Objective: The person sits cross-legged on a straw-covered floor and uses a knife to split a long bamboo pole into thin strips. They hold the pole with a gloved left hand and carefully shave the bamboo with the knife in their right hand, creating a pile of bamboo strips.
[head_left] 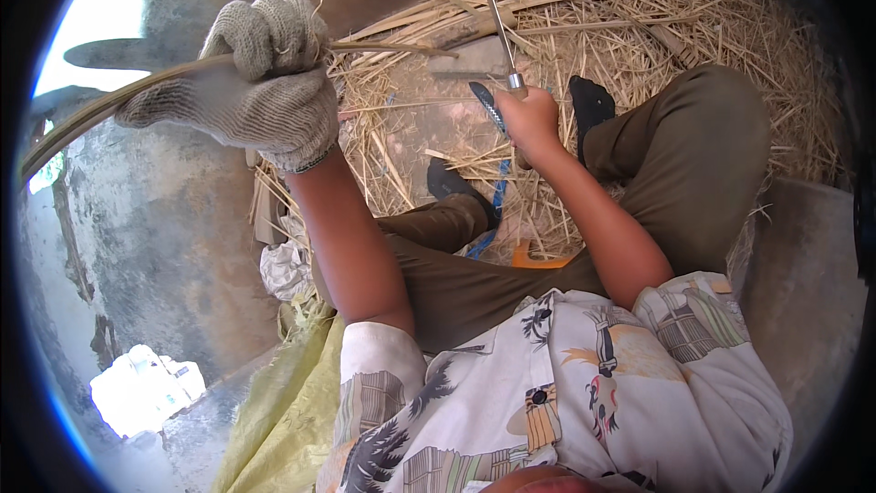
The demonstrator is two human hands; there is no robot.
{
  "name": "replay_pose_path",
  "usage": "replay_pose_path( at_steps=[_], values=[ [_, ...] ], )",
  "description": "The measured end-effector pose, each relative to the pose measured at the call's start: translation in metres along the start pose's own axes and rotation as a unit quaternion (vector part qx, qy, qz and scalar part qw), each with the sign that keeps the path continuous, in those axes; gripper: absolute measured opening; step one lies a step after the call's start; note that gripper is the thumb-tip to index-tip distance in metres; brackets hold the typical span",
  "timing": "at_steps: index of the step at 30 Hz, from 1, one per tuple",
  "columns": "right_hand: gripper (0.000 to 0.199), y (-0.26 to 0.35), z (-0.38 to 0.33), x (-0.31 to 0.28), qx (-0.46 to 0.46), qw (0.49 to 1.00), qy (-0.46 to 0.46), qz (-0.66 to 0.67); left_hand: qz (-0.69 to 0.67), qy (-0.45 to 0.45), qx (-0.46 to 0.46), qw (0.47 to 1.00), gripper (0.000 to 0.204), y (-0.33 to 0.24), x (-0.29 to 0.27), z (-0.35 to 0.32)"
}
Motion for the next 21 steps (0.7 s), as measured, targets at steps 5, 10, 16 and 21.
replay_pose_path(
  at_steps=[5,10,16,21],
  values=[
    [0.025,0.024,-0.030,0.016,-0.073,0.997,0.010,-0.037,0.011,-0.107,-0.069,0.992,0.077,0.002,-0.027,-0.008],
    [0.025,-0.005,-0.055,0.053,-0.090,0.993,0.072,0.005,-0.024,-0.126,-0.060,0.990,0.079,-0.010,-0.055,-0.016],
    [0.026,-0.092,-0.046,0.064,0.183,0.963,0.180,-0.078,-0.108,-0.156,-0.052,0.980,0.084,-0.025,-0.088,-0.034],
    [0.024,-0.021,-0.040,0.063,-0.011,0.981,0.138,-0.133,-0.086,-0.145,-0.062,0.984,0.085,-0.037,-0.101,-0.045]
  ],
)
Point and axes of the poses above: each hand's wrist, its own z-axis towards the middle knuckle, its own x-axis out of the palm, y = z × x, the point moved 10 cm from there along z, towards the middle knuckle, and after that the axes turned 9 degrees about y, right-handed, at the moved point
